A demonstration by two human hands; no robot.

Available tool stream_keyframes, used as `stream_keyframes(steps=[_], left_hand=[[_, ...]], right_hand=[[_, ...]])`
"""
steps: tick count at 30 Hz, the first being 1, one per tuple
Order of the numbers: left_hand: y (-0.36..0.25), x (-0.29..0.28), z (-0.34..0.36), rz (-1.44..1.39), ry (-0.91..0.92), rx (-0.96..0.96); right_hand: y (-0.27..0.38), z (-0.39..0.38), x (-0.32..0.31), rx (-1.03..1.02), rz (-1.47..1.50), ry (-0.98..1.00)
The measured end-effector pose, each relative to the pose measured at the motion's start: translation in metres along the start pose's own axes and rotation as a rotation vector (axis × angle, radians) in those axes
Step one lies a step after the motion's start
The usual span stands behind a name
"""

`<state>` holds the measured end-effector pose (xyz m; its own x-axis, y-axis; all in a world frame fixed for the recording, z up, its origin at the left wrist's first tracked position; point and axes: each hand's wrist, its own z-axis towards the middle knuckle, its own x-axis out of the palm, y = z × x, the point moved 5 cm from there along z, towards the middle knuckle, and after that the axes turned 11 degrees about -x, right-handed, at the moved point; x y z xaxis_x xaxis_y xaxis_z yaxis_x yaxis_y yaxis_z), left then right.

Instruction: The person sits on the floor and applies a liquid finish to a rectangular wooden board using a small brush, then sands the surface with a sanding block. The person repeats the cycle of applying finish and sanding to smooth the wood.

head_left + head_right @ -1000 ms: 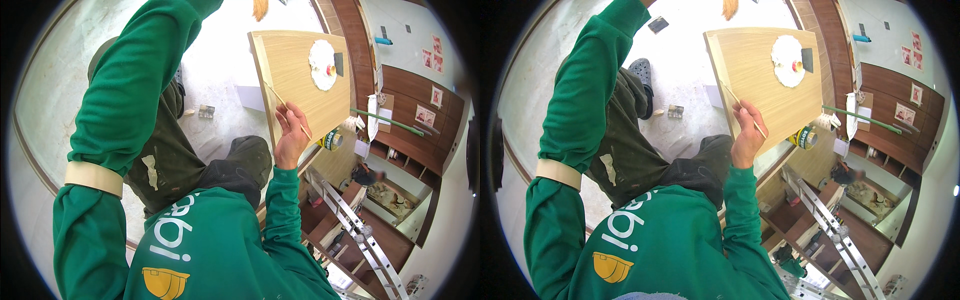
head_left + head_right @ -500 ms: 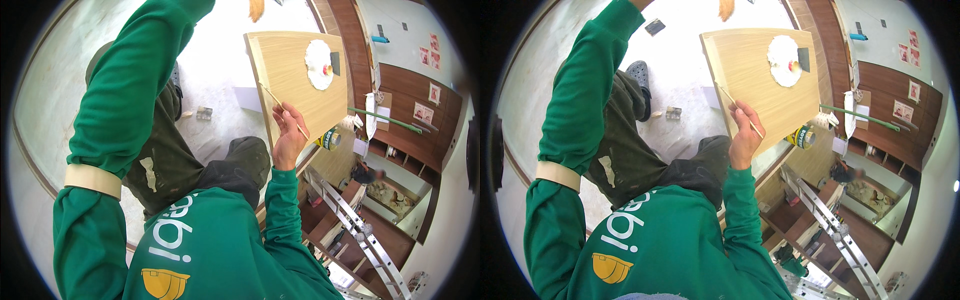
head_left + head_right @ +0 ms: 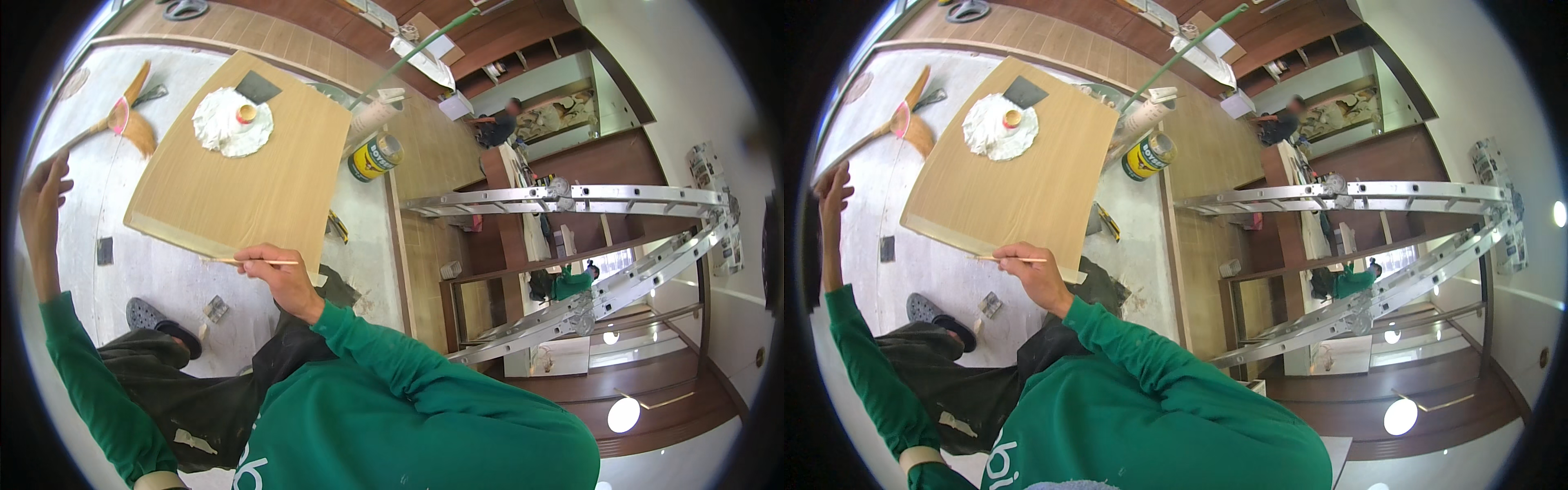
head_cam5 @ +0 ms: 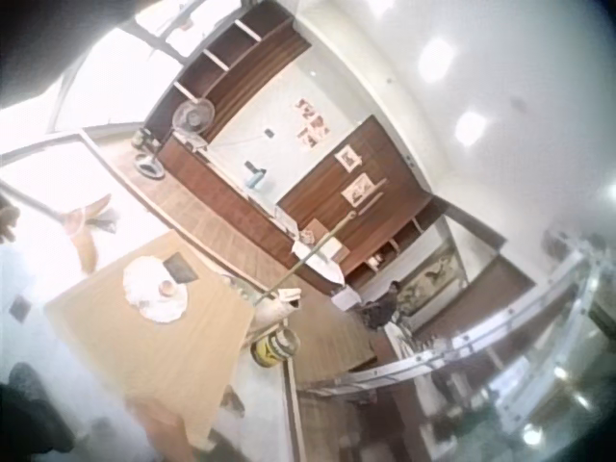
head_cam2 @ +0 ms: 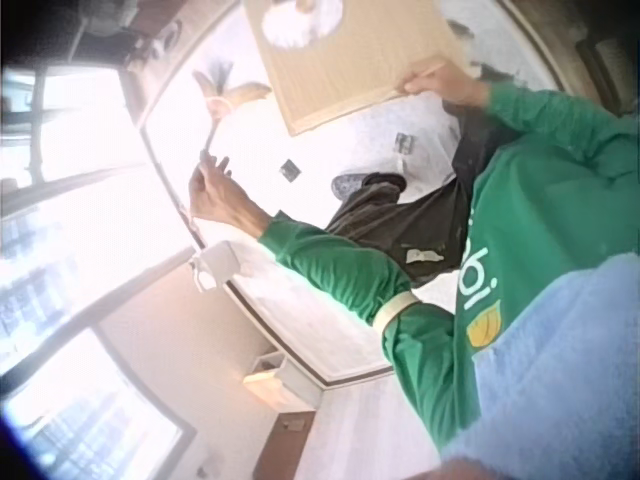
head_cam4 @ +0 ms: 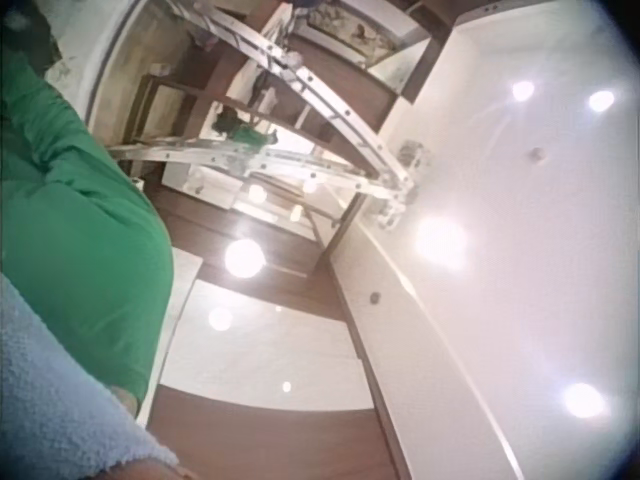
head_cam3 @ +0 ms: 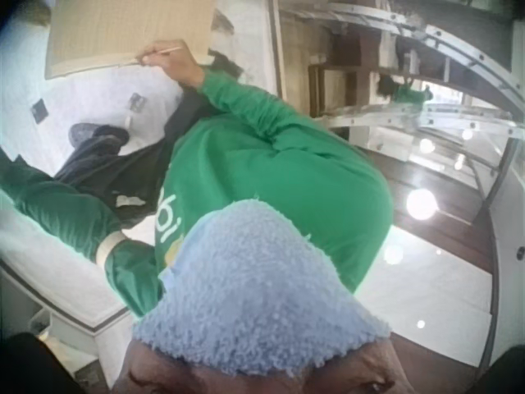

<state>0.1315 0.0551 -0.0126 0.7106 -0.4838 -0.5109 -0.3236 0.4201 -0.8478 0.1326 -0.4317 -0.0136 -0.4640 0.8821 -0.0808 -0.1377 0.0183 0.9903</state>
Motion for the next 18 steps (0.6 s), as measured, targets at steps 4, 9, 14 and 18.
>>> stream_keyframes(steps=[4,9,14,18], left_hand=[[-0.009,-0.02,-0.006,-0.061,0.03,-0.037],[-0.077,-0.002,-0.044,-0.198,0.106,-0.022],[-0.118,-0.006,-0.071,-0.178,0.073,-0.055],[-0.138,0.008,-0.077,-0.187,0.089,-0.063]], right_hand=[[0.03,-0.002,-0.01,0.082,0.101,-0.062],[0.042,-0.005,-0.075,-0.042,0.023,-0.225],[0.066,0.082,-0.09,-0.117,-0.024,-0.253],[0.057,0.168,-0.094,-0.169,-0.196,-0.192]])
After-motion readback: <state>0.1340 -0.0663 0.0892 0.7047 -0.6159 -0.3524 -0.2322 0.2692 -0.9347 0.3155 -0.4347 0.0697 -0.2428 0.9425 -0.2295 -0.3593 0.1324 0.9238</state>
